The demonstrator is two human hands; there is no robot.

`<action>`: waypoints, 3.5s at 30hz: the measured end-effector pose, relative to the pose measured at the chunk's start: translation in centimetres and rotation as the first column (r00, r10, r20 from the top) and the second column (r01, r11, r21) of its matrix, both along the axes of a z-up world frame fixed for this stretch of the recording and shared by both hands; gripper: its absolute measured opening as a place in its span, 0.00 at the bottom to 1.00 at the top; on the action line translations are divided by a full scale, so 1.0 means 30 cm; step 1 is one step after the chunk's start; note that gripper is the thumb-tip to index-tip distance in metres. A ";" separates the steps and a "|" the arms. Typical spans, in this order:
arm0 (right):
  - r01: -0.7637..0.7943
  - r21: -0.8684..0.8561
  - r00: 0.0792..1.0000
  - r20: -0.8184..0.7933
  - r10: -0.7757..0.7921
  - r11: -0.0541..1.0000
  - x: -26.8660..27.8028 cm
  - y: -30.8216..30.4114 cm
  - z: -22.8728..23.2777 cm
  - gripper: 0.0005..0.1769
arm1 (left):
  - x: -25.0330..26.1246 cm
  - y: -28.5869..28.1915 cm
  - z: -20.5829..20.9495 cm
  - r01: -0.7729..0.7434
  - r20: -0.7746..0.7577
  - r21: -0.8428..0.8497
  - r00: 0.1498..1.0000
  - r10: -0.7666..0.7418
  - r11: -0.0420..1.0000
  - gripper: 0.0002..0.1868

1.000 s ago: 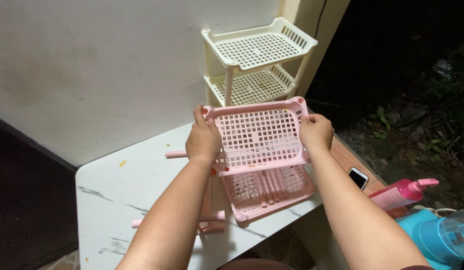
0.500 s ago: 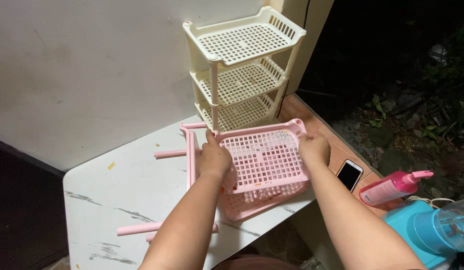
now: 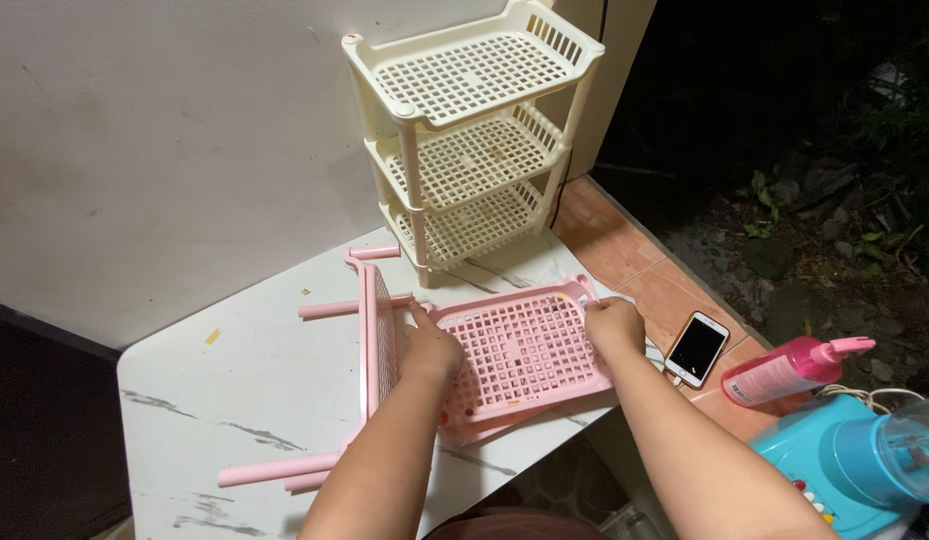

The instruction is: The person assembles a pink plastic shelving unit by inserting vertical poles into the corners of a shelf tray and connecting horizontal crossbars. They then attach a second shelf tray to the frame, completing a two-tier structure.

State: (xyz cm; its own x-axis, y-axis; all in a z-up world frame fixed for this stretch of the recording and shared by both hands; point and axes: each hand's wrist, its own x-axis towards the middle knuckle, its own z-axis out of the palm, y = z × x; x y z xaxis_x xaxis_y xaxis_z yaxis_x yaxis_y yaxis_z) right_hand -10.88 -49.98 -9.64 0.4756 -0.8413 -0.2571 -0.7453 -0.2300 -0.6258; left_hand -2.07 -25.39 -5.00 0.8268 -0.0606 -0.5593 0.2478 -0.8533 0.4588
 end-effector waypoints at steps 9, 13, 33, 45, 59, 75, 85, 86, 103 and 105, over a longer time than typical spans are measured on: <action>0.005 0.091 1.000 -0.002 -0.005 0.996 0.001 0.037 0.020 0.16 | 0.004 0.006 0.005 0.038 0.023 0.099 0.999 -0.041 0.994 0.51; -0.009 0.087 1.000 -0.005 0.009 0.996 0.002 0.037 0.019 0.17 | -0.002 0.000 0.030 0.070 0.010 0.135 0.997 -0.072 0.988 0.49; -0.201 -0.214 0.949 0.197 0.244 0.956 0.212 0.098 -0.041 0.21 | 0.011 -0.012 0.111 0.186 0.201 0.094 0.959 -0.201 0.978 0.34; -0.456 -0.260 0.671 0.528 0.521 0.851 0.379 0.360 0.167 0.16 | 0.133 0.020 0.251 0.085 0.435 -0.054 0.899 -0.054 0.995 0.27; -0.755 -0.231 0.344 0.656 0.671 0.614 0.458 0.780 0.367 0.18 | 0.188 0.360 0.303 -0.139 0.456 0.123 0.887 0.069 0.983 0.26; -0.915 -0.216 0.235 0.401 0.885 0.341 0.410 1.122 0.350 0.22 | 0.103 0.678 0.201 -0.261 0.339 0.314 0.929 0.149 0.913 0.21; -0.943 -0.176 0.213 0.336 0.917 0.283 0.408 1.189 0.317 0.19 | 0.049 0.780 0.175 -0.331 0.274 0.316 0.929 0.249 0.889 0.22; -0.945 -0.176 0.208 0.331 0.921 0.276 0.408 1.194 0.316 0.19 | 0.041 0.788 0.173 -0.334 0.268 0.315 0.929 0.254 0.889 0.22; -0.987 -0.124 0.061 0.287 0.956 0.100 0.395 1.289 0.287 0.19 | -0.057 0.913 0.128 -0.410 0.123 0.291 0.912 0.391 0.864 0.20; -0.995 -0.071 0.055 0.262 0.964 0.075 0.383 1.303 0.280 0.19 | -0.072 0.929 0.111 -0.417 0.117 0.291 0.909 0.400 0.861 0.20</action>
State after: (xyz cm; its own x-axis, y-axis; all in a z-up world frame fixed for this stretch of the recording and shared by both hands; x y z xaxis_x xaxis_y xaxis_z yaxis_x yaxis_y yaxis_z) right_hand 0.60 -10.90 -1.22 0.8853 0.4608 -0.0635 0.2431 -0.5747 -0.7814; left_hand -4.23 2.47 -1.67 0.7682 0.4537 -0.4518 0.5878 -0.7794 0.2168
